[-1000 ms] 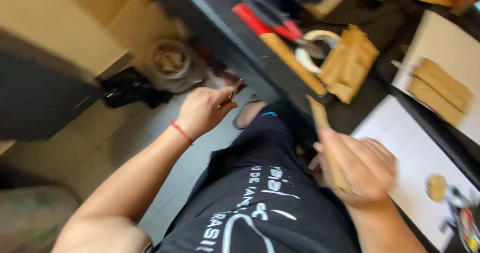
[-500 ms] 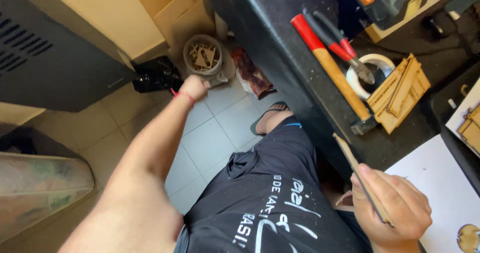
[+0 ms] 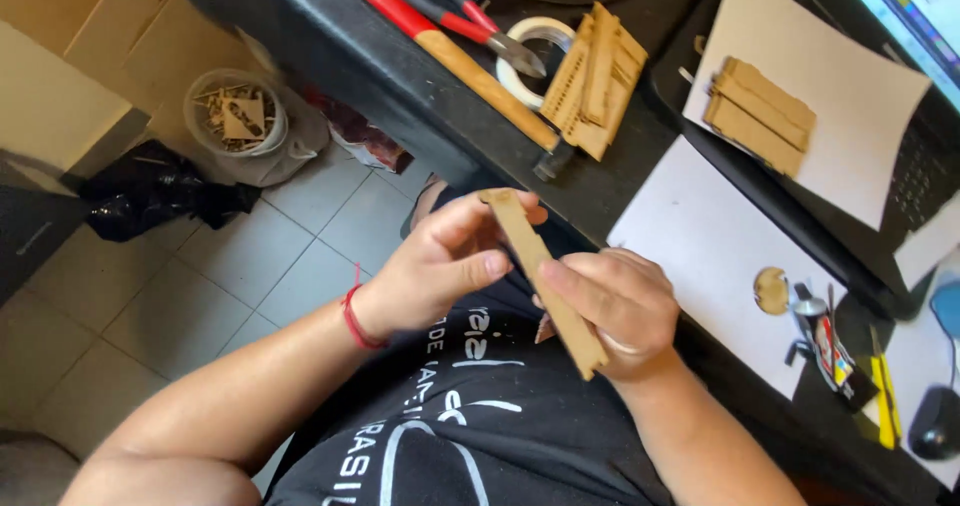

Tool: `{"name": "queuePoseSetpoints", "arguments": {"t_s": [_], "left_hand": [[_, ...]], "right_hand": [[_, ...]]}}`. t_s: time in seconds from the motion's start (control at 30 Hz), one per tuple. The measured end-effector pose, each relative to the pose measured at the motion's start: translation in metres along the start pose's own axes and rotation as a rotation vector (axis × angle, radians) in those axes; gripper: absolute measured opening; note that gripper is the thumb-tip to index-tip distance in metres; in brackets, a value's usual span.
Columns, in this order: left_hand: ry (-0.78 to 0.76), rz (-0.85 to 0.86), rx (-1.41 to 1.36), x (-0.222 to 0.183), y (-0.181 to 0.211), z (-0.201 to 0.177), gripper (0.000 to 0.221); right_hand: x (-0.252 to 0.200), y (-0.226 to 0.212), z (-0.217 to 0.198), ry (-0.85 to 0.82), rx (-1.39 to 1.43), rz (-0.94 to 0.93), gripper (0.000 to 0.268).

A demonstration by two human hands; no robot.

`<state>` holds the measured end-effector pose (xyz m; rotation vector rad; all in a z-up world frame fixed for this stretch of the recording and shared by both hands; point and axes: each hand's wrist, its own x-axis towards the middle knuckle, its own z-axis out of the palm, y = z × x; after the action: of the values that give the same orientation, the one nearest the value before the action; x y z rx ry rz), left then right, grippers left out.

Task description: Assembling laser-cut wooden components by applying glue, fitting pieces together, and sanding the edges for a smooth finish.

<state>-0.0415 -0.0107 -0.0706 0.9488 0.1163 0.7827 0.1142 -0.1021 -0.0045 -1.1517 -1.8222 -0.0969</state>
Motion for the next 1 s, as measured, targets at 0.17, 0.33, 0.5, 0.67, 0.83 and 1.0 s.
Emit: {"name": "queuePoseSetpoints", "arguments": {"t_s": [0.17, 0.33, 0.5, 0.67, 0.83, 1.0], "left_hand": [[-0.016, 0.009, -0.307, 0.012, -0.027, 0.007, 0.034], [0.092, -0.002, -0.269, 0.026, -0.011, 0.026, 0.027], [0.279, -0.038, 0.129, 0.028, -0.040, 0.028, 0.041], [0.253, -0.255, 0.211, 0.019, -0.016, 0.052, 0.024], [0.096, -0.240, 0.012, 0.009, -0.028, 0.035, 0.062], [0.084, -0.220, 0.175, 0.009, -0.039, 0.030, 0.035]], "right_hand": [[-0.025, 0.006, -0.015, -0.006, 0.015, 0.124, 0.024], [-0.029, 0.046, -0.069, -0.203, -0.341, 0.521, 0.029], [-0.056, 0.105, -0.087, -0.220, -0.369, 0.829, 0.021], [-0.085, 0.097, -0.132, -0.067, -0.542, 0.506, 0.021], [-0.145, 0.065, -0.243, 0.096, -0.665, 0.770, 0.026], [-0.228, 0.046, -0.326, -0.092, -1.061, 1.153, 0.021]]}}
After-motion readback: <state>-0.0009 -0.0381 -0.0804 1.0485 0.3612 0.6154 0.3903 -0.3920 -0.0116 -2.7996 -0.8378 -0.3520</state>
